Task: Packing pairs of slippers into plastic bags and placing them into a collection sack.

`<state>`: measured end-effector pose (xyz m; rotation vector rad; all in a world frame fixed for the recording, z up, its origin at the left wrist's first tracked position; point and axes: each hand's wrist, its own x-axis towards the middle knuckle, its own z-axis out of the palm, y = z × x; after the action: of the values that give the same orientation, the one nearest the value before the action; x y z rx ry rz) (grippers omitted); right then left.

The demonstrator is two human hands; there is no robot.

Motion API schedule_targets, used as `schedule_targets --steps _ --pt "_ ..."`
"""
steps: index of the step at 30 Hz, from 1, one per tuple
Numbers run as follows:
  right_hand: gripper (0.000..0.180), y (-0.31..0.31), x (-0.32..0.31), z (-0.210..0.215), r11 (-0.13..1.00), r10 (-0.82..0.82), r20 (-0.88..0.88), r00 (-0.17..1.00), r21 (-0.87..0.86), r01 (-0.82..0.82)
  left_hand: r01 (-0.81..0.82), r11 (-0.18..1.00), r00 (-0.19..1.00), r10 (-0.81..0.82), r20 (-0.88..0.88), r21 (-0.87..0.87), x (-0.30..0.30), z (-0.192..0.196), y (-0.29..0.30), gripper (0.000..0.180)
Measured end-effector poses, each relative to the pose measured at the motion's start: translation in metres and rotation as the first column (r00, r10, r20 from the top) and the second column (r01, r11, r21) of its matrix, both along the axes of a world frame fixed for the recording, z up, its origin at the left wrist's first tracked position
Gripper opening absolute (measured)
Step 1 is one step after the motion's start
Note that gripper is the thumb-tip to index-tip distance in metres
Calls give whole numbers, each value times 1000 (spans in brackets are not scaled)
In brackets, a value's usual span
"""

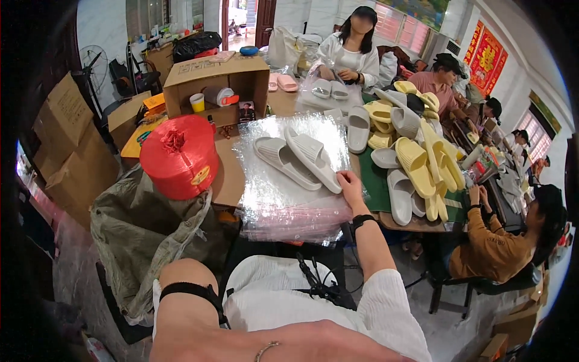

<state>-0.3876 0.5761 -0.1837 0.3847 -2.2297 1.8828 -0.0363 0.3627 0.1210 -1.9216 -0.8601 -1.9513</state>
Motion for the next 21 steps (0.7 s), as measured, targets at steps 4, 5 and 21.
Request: schedule_targets --steps 4,5,21 --pt "20 0 -2 -6 1000 -20 -6 1000 -17 20 -91 995 990 87 -114 -29 -11 3 -13 47" --pt "20 -2 -3 -5 1000 -11 0 1000 -22 11 -87 996 990 84 -113 -22 -9 3 -16 47" --pt "22 7 -3 -5 1000 2 40 999 27 -3 -259 965 776 224 590 -26 15 9 -30 32"
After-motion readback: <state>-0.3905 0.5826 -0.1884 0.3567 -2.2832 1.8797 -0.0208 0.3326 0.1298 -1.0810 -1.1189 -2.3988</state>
